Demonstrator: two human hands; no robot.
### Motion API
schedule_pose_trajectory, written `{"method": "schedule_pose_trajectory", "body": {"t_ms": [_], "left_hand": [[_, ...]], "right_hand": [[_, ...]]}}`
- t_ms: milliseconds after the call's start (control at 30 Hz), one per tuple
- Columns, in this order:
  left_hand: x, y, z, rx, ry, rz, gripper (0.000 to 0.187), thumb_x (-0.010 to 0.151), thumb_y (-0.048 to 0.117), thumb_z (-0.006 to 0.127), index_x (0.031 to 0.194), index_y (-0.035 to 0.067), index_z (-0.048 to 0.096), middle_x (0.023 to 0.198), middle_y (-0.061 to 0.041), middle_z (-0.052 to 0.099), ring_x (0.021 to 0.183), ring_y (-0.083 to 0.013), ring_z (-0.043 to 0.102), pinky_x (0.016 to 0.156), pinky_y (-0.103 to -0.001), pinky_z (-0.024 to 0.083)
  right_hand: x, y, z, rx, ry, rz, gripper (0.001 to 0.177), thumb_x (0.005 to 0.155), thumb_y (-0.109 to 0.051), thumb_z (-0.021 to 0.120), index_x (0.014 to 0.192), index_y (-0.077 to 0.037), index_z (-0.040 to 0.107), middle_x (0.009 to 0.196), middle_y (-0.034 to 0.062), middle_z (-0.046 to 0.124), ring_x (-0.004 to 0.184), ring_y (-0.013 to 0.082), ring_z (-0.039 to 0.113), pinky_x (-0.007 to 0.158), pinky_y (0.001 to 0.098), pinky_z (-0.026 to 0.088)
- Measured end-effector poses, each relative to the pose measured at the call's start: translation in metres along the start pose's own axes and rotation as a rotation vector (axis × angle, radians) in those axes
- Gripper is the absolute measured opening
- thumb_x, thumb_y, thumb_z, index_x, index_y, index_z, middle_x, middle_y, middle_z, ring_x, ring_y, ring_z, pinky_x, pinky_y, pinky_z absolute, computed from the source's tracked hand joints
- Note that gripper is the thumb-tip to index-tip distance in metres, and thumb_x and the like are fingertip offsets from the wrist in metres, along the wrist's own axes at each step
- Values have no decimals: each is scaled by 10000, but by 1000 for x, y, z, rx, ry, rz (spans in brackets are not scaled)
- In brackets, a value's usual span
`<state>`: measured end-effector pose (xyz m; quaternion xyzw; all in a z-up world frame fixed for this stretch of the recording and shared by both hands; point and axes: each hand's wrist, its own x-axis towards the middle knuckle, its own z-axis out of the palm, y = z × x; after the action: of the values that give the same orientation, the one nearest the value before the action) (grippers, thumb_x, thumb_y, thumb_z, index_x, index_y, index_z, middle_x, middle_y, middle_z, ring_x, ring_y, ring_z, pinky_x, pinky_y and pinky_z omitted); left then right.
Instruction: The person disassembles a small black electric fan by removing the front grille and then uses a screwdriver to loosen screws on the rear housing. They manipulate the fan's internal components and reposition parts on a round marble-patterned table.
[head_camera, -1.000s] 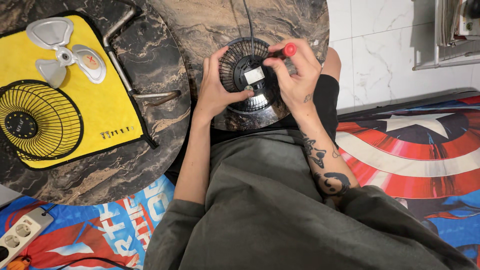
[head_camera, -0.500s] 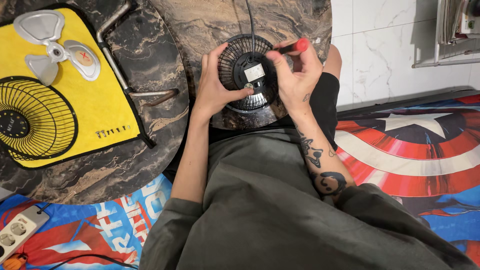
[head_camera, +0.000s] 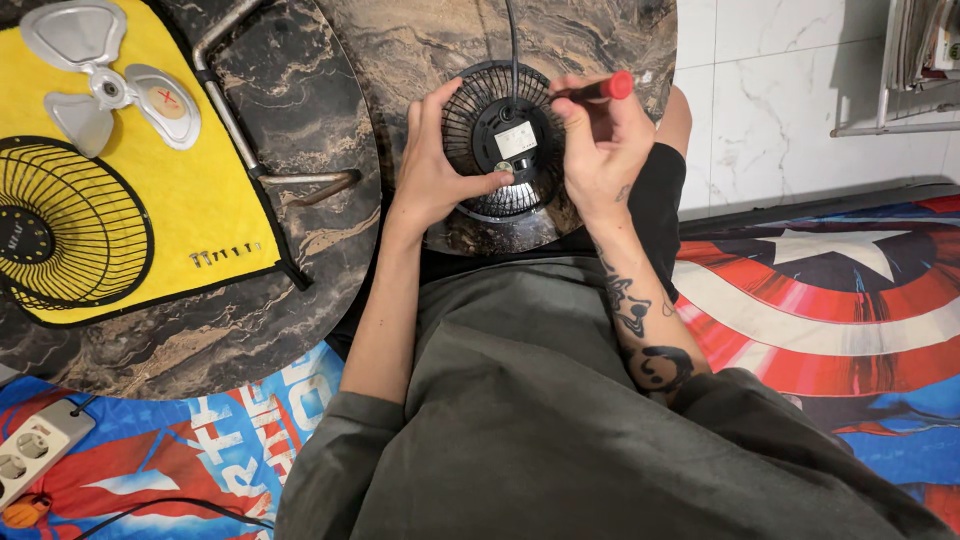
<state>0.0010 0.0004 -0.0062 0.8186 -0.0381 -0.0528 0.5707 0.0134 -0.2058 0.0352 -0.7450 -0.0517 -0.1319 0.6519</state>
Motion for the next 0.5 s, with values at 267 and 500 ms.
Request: {"method": "schedule_pose_trajectory", "body": {"t_ms": [267,500], "left_hand": [[0,3,-2,-3,-5,3,1150,581,320,1039,1521,116,410,1368,-145,481,1338,-341,543,1128,-445,460],[4,8,0,48,-41,-103,1197,520,399,1025,1504,136,397,1355,-138,466,1314,-339,542,1080,-460,457]], "right_hand": [[8,1,-10,2,-66,28,138,1099,50,520,1179,80,628,1091,136,730,1073,188,713,998,288,557],[14,-15,-5,-275,-100,-177,90,1072,10,603,1129,54,658,1116,108,668,1003,199,664,919,263,532]]}}
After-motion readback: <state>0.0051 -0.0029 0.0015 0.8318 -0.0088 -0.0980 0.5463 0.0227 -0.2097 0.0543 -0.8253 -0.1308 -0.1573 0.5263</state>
